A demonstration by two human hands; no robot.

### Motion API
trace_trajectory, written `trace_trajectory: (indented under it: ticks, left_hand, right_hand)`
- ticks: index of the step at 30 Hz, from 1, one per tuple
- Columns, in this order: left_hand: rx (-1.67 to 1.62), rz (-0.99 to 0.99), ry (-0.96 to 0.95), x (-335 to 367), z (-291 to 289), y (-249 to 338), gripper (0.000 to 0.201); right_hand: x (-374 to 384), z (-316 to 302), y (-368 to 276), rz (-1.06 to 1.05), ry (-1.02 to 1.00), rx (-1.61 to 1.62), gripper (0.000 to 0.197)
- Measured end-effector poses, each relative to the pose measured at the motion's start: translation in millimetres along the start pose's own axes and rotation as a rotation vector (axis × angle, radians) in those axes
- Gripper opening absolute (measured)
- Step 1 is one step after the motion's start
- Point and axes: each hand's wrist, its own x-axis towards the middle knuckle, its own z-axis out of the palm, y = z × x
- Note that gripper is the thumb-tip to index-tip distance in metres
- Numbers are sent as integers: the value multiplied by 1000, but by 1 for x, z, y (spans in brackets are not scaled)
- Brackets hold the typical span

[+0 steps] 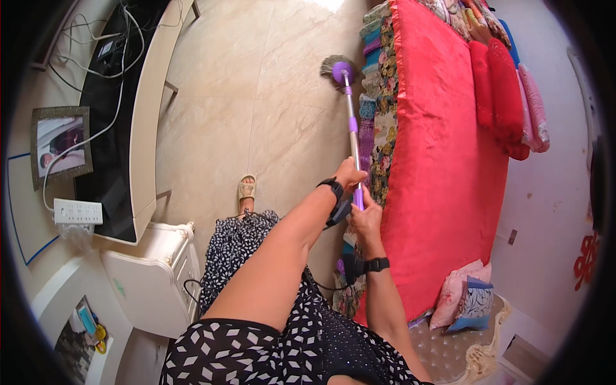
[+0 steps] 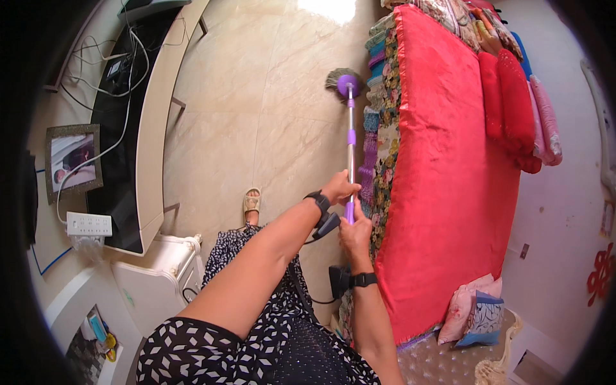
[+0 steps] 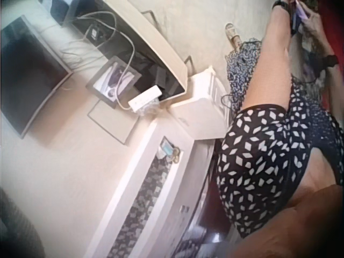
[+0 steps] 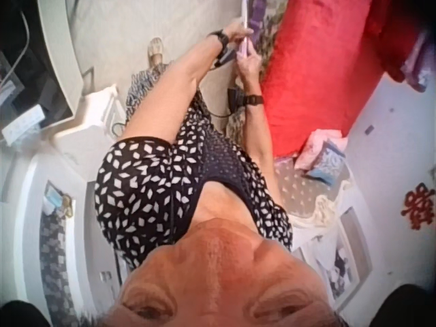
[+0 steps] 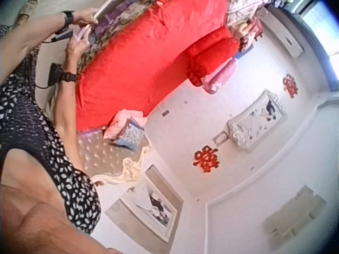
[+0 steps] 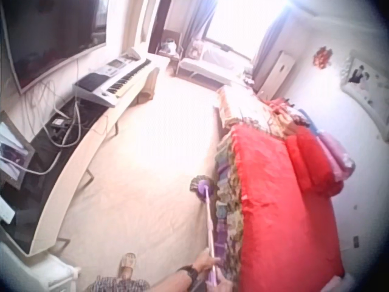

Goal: The recorder mops the floor across several rooms of an apartment using a purple mop.

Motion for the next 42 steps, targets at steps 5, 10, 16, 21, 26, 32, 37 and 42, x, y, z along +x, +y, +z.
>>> trace_trajectory:
  ticks: [5,10,16,21,26,32,37,42]
  left_hand:
    - [-64,-183,-153,-39,31,1,18]
    - [-173,-342,-504,-89,52,-56,21]
    - [-394,-475,-332,-147,52,-128,41]
    - [-556,-536,-250,-180,48,-174,45]
    - [-502,-642,-200,-179,40,-213,26]
    - [-514,-480,-59,-154,1,-206,16]
    - [-519,-343,81,-139,-39,-144,29]
    - [-546,-180,142,-110,-101,-84,12]
  right_hand:
    - [-35,-35,18,27,-21,-76,57]
    - [-107,-88,70,-122,-127,-176,57]
    - [-203,-130,125,-62,-219,-329,59]
    - [-266,-160,155,-28,-306,-352,58]
    - [-294,-147,211,-58,-196,-216,57]
    - [-260,-90,188,-195,-187,-333,55]
    - [-184,-31,139,-275,-263,-485,64]
    - [-112,33,65,-342,-278,-454,64]
